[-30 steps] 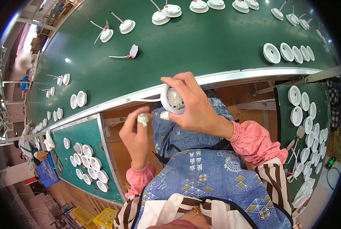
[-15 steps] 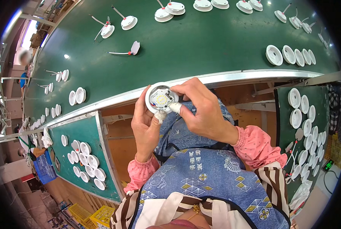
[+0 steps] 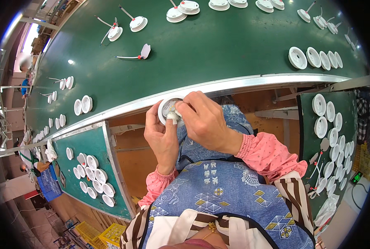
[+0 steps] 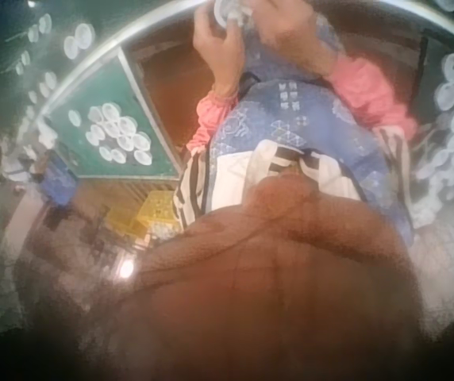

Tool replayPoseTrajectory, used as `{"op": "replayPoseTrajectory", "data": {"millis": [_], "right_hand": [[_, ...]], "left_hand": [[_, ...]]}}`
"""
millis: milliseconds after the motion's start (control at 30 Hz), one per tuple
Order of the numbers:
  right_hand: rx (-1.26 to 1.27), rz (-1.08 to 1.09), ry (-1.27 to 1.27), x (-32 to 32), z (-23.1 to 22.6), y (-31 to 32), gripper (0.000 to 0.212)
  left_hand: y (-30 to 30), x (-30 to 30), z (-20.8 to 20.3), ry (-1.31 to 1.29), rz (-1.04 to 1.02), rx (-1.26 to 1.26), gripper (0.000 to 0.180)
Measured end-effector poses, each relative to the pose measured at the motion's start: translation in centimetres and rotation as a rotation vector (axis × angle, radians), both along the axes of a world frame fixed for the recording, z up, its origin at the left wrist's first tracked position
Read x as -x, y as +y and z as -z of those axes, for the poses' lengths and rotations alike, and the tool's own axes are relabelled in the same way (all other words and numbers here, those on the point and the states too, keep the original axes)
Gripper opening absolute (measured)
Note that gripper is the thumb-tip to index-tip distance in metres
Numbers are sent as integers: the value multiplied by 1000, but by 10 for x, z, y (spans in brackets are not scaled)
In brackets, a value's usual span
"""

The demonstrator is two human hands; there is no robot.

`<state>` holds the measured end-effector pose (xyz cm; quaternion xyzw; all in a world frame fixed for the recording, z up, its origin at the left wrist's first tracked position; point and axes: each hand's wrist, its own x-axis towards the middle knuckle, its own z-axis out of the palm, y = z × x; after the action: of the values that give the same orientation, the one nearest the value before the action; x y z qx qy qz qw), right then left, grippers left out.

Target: The person picks up a white plastic base and a wire assembly, threads the wire through the base, and presses a small circuit board into the base by hand. They then place the assembled unit onto a green conveyor belt and repeat the process.

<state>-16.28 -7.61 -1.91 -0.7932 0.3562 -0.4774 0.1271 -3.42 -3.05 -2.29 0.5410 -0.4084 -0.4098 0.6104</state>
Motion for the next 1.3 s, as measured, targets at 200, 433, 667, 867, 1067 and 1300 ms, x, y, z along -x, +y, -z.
{"op": "replayPoseTrajectory", "data": {"millis": [200,433,667,867,1067,1300], "right_hand": [[-98,64,-116,1,-3,-6,37],[-540,-136,-69,8,-17,-6,32],[-757,-126,-316,5,-9,-7,19],[-792,-128,-587,5,9,-2,17],[-705,-107,-535,1,8,6,18],[-563,-105,-281,3,-6,4,16]], "left_hand": [[-2,-3,3,81,3,3,39],[-4,-5,3,153,60,-52,37],[-14,-17,6,87,250,-77,41],[-1,-5,-8,-421,61,-61,41],[-1,2,3,-128,20,35,38],[4,0,3,-230,-3,31,30]]}}
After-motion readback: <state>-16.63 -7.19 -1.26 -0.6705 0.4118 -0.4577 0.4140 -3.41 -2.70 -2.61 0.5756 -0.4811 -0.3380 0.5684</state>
